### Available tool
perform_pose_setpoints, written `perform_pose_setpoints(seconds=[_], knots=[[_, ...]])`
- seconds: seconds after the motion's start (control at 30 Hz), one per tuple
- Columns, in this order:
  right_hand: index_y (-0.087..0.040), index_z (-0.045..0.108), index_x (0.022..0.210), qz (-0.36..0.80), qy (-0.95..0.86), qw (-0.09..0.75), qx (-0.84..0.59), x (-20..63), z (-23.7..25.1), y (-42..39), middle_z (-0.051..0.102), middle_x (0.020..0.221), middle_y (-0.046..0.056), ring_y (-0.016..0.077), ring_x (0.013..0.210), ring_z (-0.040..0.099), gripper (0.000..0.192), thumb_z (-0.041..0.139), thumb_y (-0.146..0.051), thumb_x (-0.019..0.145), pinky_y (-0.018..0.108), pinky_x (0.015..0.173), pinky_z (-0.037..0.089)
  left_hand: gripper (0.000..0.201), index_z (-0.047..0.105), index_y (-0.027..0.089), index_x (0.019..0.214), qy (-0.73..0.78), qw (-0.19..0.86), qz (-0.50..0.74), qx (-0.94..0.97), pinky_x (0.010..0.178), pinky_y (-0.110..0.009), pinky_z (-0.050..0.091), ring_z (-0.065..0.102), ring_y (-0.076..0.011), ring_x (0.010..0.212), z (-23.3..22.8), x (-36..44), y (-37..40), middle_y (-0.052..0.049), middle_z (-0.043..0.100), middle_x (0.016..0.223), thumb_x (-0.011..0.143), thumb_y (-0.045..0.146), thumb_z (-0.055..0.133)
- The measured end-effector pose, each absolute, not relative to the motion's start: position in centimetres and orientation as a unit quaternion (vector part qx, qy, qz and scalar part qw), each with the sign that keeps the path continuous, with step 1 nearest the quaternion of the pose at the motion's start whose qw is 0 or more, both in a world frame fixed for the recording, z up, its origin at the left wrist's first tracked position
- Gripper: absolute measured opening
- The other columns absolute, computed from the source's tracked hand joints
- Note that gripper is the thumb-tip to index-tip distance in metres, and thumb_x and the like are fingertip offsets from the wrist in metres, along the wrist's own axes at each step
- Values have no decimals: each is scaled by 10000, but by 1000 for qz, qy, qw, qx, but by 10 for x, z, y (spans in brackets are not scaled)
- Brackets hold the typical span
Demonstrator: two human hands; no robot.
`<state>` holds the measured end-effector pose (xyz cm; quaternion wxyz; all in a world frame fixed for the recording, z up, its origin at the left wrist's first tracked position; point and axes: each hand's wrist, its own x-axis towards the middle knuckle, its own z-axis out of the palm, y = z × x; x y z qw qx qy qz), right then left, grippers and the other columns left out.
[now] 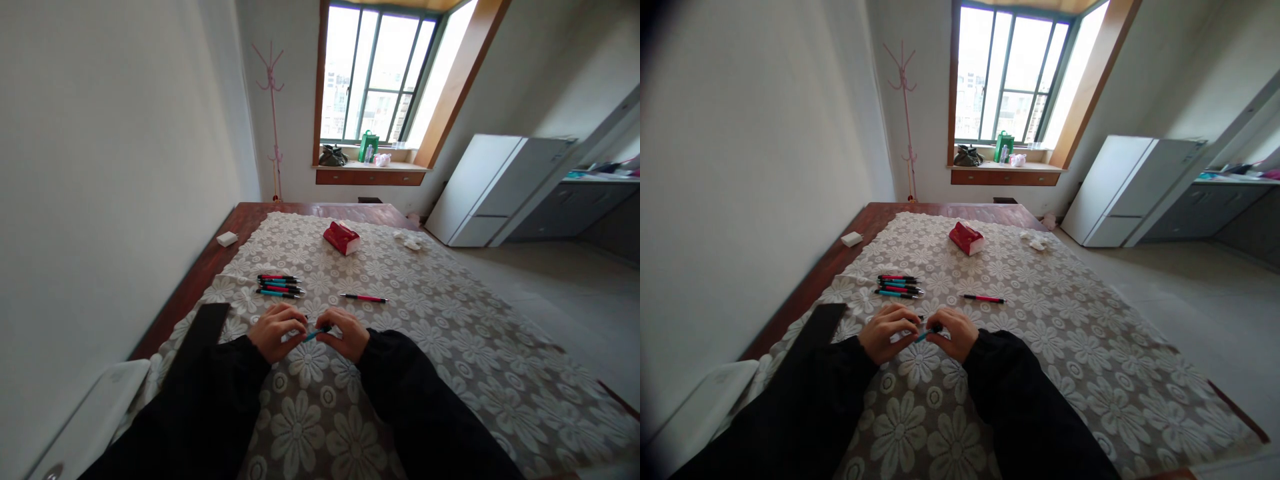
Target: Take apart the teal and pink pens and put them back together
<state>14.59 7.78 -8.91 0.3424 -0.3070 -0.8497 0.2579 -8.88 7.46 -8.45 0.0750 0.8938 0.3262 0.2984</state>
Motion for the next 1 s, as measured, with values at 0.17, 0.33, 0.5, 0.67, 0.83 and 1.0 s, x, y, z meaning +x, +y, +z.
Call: perform_pose_setpoints(seconds=[0.17,0.33,0.5,0.67,0.83,1.0], knots=[[-198,594,924,303,-802,390,-335,144,-90,77,632,785,12,146,689,574,165,680,-291,819,277,669,457,155,692,256,955,314,90,306,894,902,-365,450,588,-205,999,-85,-89,74,-27,706,1028,854,365,648],[-193,582,895,305,-789,402,-349,143,-90,78,622,740,0,138,648,557,185,706,-274,785,271,632,449,134,692,255,927,302,101,307,897,923,-373,448,584,-208,1015,-83,-89,72,-28,707,1024,852,359,654],[-192,601,880,285,-803,399,-340,144,-88,78,607,740,3,136,666,530,87,647,-230,816,263,632,433,79,645,217,885,338,94,342,872,888,-372,461,590,-205,987,-82,-88,72,-49,697,991,874,284,604],[-198,633,873,231,-839,355,-341,145,-92,80,601,748,10,146,685,518,50,628,-201,823,281,665,422,86,609,205,953,365,104,401,834,882,-381,468,590,-214,963,-87,-90,75,-71,675,972,903,253,558],[-204,655,861,201,-875,319,-303,143,-93,81,636,784,28,163,741,550,57,603,-187,847,292,717,425,111,590,192,999,353,128,409,831,822,-348,490,597,-202,912,-91,-93,75,-72,651,928,925,227,516],[-205,649,867,178,-871,315,-332,144,-96,82,627,770,25,168,749,566,69,591,-177,842,289,715,428,123,600,184,1013,367,90,440,814,734,-309,496,586,-174,798,-91,-93,73,-48,626,839,917,230,537]])
